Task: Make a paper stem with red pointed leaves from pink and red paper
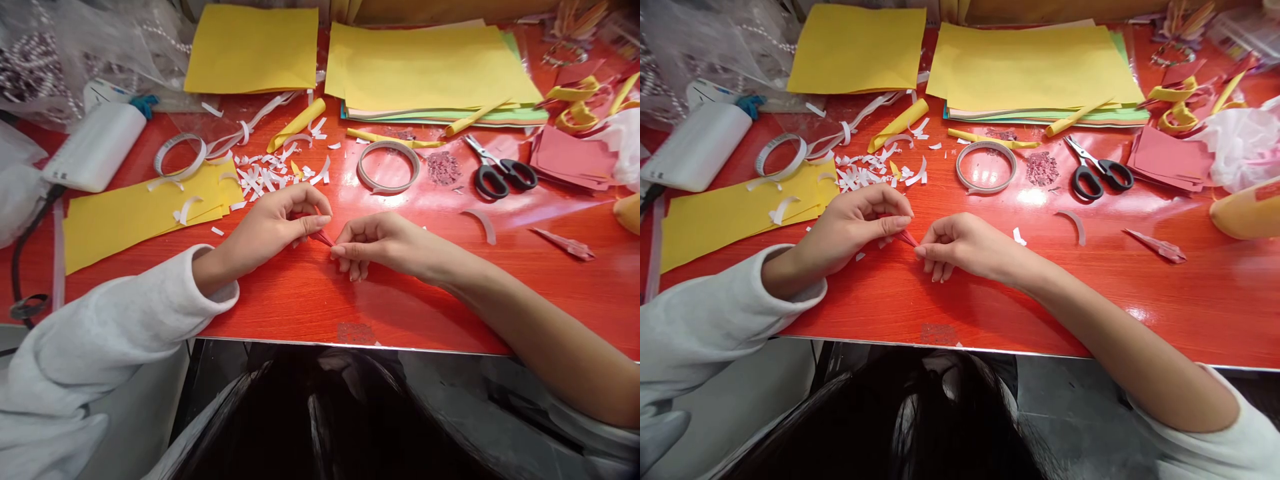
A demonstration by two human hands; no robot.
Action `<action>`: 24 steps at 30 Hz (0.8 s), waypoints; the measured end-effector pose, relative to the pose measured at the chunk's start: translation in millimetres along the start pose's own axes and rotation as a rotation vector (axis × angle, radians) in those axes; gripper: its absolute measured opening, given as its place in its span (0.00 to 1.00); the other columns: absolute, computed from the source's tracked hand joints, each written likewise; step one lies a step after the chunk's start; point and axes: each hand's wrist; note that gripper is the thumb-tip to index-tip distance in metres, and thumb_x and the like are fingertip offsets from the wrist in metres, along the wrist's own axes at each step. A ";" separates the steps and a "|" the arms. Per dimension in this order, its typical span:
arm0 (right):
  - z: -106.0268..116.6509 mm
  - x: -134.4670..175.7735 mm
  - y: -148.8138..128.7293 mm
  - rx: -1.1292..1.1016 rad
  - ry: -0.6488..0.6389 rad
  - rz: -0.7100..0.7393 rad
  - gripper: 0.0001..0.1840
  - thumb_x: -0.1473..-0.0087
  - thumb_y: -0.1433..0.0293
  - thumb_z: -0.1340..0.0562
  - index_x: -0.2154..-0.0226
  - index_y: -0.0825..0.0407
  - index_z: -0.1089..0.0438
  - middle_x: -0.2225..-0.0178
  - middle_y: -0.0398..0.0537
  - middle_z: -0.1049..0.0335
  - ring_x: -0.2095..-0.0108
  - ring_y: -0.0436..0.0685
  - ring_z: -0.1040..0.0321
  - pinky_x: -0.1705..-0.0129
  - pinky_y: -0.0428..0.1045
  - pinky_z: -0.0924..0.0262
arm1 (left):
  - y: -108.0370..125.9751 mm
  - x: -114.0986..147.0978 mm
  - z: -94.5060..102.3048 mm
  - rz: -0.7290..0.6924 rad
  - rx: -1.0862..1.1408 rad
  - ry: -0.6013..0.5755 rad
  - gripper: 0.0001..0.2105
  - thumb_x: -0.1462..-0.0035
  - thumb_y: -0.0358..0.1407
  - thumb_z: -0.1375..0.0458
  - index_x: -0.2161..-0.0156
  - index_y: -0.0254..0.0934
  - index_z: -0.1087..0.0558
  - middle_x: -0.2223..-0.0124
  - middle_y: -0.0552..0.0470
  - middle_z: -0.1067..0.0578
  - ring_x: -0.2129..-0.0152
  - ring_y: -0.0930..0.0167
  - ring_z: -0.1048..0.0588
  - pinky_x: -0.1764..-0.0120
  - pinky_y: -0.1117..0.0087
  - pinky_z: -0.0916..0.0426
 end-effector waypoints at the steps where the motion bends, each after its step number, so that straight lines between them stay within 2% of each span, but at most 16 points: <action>1: 1.1 -0.3 0.0 -0.006 -0.027 -0.007 0.10 0.49 0.66 0.37 0.73 0.58 0.30 0.73 0.48 0.26 0.76 0.47 0.30 0.71 0.46 0.34 | 0.0 0.2 -0.3 0.001 -0.003 -0.005 0.02 0.46 0.31 0.42 0.67 0.35 0.31 0.72 0.55 0.31 0.80 0.81 0.34 0.79 0.79 0.41; 6: 5.1 -0.9 -0.1 0.065 -0.117 -0.029 0.05 0.50 0.70 0.36 0.73 0.56 0.27 0.75 0.46 0.26 0.75 0.48 0.29 0.69 0.46 0.33 | 0.8 1.0 -1.3 -0.020 -0.035 0.003 0.02 0.47 0.30 0.42 0.67 0.35 0.31 0.70 0.55 0.30 0.76 0.80 0.32 0.77 0.80 0.38; 11: 3.6 0.7 -0.3 0.104 -0.091 0.021 0.07 0.50 0.69 0.37 0.75 0.55 0.27 0.76 0.45 0.26 0.76 0.49 0.28 0.72 0.45 0.32 | 0.3 1.6 -0.3 -0.033 -0.055 0.003 0.02 0.46 0.31 0.42 0.67 0.35 0.30 0.71 0.55 0.30 0.77 0.80 0.32 0.76 0.79 0.37; 17: 1.3 1.1 -2.8 0.029 -0.054 -0.037 0.09 0.49 0.71 0.37 0.79 0.55 0.32 0.77 0.47 0.26 0.77 0.49 0.28 0.73 0.45 0.32 | -0.1 1.4 -0.7 -0.026 -0.055 0.028 0.03 0.47 0.33 0.41 0.67 0.35 0.30 0.73 0.56 0.31 0.80 0.80 0.34 0.77 0.78 0.37; 20: 1.4 -1.1 -1.0 -0.055 -0.002 -0.049 0.09 0.47 0.73 0.38 0.77 0.56 0.33 0.76 0.48 0.26 0.76 0.50 0.27 0.71 0.47 0.30 | -0.8 0.6 -1.1 -0.048 -0.061 0.083 0.04 0.46 0.34 0.41 0.66 0.35 0.30 0.71 0.55 0.30 0.78 0.79 0.32 0.76 0.78 0.36; 24: 4.4 -4.2 3.2 -0.120 0.174 0.050 0.08 0.46 0.72 0.38 0.76 0.55 0.34 0.75 0.48 0.27 0.76 0.50 0.28 0.71 0.46 0.31 | -1.3 0.6 -0.5 -0.081 -0.101 0.143 0.06 0.47 0.35 0.41 0.64 0.35 0.29 0.67 0.53 0.27 0.73 0.76 0.28 0.71 0.76 0.32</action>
Point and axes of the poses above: each hand's wrist, its own x-axis away from the middle knuckle, its own z-axis out of the back of the hand, y = z × x
